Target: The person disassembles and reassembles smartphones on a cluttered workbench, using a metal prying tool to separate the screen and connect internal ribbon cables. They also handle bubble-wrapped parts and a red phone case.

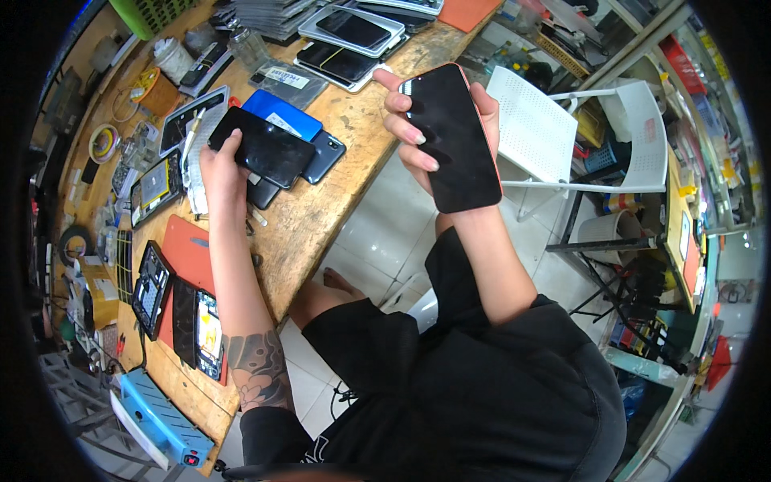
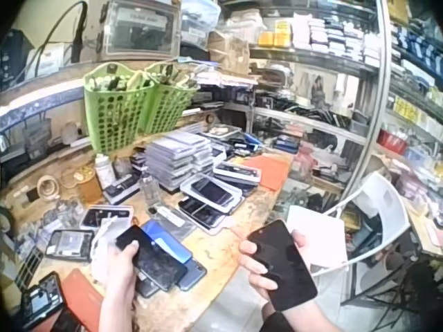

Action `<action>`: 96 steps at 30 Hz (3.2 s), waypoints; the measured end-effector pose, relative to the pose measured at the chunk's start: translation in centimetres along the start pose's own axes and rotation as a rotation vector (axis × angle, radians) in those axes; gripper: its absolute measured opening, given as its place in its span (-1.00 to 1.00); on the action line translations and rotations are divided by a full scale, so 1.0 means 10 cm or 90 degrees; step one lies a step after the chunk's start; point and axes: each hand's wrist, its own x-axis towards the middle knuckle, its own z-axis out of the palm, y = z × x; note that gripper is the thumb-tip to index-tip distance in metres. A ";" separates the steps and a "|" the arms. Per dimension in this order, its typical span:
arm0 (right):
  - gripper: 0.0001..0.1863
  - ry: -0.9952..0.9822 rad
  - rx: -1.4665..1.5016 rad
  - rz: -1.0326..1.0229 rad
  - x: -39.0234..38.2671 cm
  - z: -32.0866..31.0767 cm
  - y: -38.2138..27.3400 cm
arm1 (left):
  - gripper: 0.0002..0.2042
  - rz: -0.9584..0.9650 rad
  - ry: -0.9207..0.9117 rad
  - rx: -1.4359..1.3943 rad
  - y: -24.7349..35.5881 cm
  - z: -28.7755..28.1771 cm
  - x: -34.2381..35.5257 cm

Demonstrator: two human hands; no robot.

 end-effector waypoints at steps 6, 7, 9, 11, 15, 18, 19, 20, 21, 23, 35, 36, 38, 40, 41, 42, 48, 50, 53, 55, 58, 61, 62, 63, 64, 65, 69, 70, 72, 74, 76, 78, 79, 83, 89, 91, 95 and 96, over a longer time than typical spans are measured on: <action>0.16 0.045 -0.165 -0.057 0.02 -0.01 0.05 | -0.58 -0.001 -0.010 -0.019 0.05 0.03 -0.03; 0.09 0.013 -0.142 -0.042 0.03 -0.01 0.06 | -0.57 -0.009 -0.011 -0.019 0.05 0.03 -0.04; 0.05 0.033 -0.150 -0.023 0.04 -0.01 0.06 | -0.55 -0.011 -0.008 -0.002 0.05 0.03 -0.05; -0.02 0.039 -0.113 0.001 0.05 -0.01 0.06 | -0.54 -0.012 -0.007 0.009 0.05 0.02 -0.04; -0.03 0.082 -0.060 -0.029 0.04 -0.04 0.11 | -0.54 -0.011 -0.010 0.013 0.03 0.01 -0.03; -0.03 0.035 -0.060 -0.043 0.04 -0.06 0.12 | -0.54 -0.008 -0.014 0.010 0.03 0.01 -0.02; -0.03 0.036 -0.064 -0.050 0.04 -0.06 0.12 | -0.53 -0.012 -0.010 0.013 0.03 0.01 -0.03; -0.02 0.031 -0.059 -0.057 0.04 -0.06 0.12 | -0.58 -0.002 -0.012 0.011 0.03 0.01 -0.03; -0.03 0.023 -0.067 -0.052 0.05 -0.06 0.11 | -0.64 0.003 -0.009 0.013 0.04 0.01 -0.03; -0.03 -0.004 -0.066 -0.043 0.06 -0.06 0.11 | -0.69 0.006 -0.005 0.024 0.04 0.01 -0.04; -0.06 0.015 -0.069 -0.082 0.06 -0.09 0.11 | -0.64 0.008 -0.003 0.043 0.01 0.00 0.00; -0.08 0.020 -0.062 -0.075 0.06 -0.10 0.10 | -0.62 0.009 -0.002 0.043 0.01 0.01 -0.01; -0.12 0.035 -0.045 -0.070 0.05 -0.11 0.10 | -0.61 0.005 -0.004 0.025 0.01 0.03 -0.02; -0.15 0.053 -0.022 -0.068 0.05 -0.12 0.10 | -0.61 0.009 -0.012 -0.011 0.02 0.04 -0.03; -0.14 0.059 0.008 -0.071 0.05 -0.13 0.11 | -0.64 0.003 -0.004 0.008 0.02 0.03 -0.03; -0.17 0.062 0.014 -0.079 0.06 -0.14 0.10 | -0.67 0.003 -0.003 0.025 0.03 0.02 -0.03; -0.36 0.326 -0.406 -0.103 0.30 -0.18 -0.05 | -0.68 0.006 0.003 0.016 -0.01 0.00 -0.01; -0.48 0.312 -0.668 -0.090 0.50 -0.21 -0.08 | -0.68 0.017 0.006 0.009 -0.01 0.01 -0.02; -0.41 0.195 -1.086 -0.019 1.12 -0.32 -0.16 | -0.67 0.014 0.000 -0.010 -0.01 0.00 -0.05; -0.33 0.156 -1.268 -0.040 1.62 -0.47 -0.13 | -0.63 0.012 -0.005 0.000 0.00 0.00 -0.07; -0.28 0.067 -1.384 0.000 2.17 -0.72 -0.03 | -0.57 0.015 -0.008 0.016 0.02 0.01 -0.08; -0.26 0.022 -1.312 0.047 2.45 -0.89 0.02 | -0.57 0.022 -0.015 0.003 0.03 0.03 -0.08; -0.25 0.023 -1.272 0.070 2.51 -0.92 0.03 | -0.57 0.019 -0.014 0.006 0.03 0.03 -0.09; -0.27 0.031 -1.197 0.083 2.55 -0.95 0.02 | -0.56 0.018 -0.013 0.010 0.03 0.03 -0.10; -0.30 0.033 -1.160 0.070 2.58 -0.97 0.01 | -0.56 0.021 -0.017 0.010 0.03 0.03 -0.11; -0.31 0.025 -1.105 0.072 2.60 -0.99 -0.01 | -0.56 0.007 -0.011 0.025 0.04 0.02 -0.11; -0.43 0.038 -0.821 0.132 2.64 -1.11 -0.09 | -0.56 0.007 -0.009 0.017 0.05 0.02 -0.12; -0.43 0.048 -0.759 0.146 2.65 -1.14 -0.10 | -0.57 0.006 -0.008 0.011 0.05 0.02 -0.12; -0.47 0.066 -0.817 0.114 2.64 -1.19 -0.09 | -0.57 0.010 -0.014 -0.004 0.05 0.02 -0.11; -0.50 0.045 -0.911 0.094 2.64 -1.21 -0.04 | -0.58 0.013 -0.018 -0.019 0.04 0.02 -0.11; -0.50 0.054 -0.948 0.079 2.62 -1.21 0.01 | -0.57 0.025 -0.021 -0.028 0.03 0.02 -0.10; -0.47 0.072 -0.975 0.062 2.60 -1.20 0.03 | -0.56 0.028 -0.020 -0.027 0.01 0.01 -0.09; -0.43 0.082 -0.972 0.058 2.62 -1.20 0.04 | -0.56 0.030 -0.020 -0.024 0.00 0.01 -0.09; -0.69 0.181 -0.754 0.123 2.67 -1.24 -0.05 | -0.54 0.030 -0.029 -0.026 -0.03 -0.01 -0.06; -0.67 0.094 -0.558 0.219 2.74 -1.28 -0.14 | -0.67 0.038 -0.023 -0.026 -0.03 -0.01 -0.04; -0.69 0.150 -0.506 0.240 2.71 -1.24 -0.16 | -0.61 0.028 -0.037 -0.029 -0.01 0.00 -0.06; -0.52 0.119 -0.592 0.251 2.66 -1.18 -0.22 | -0.56 0.014 -0.036 -0.024 0.02 0.01 -0.09; -0.42 0.053 -0.650 0.243 2.66 -1.18 -0.23 | -0.56 0.014 -0.041 -0.024 0.02 0.01 -0.09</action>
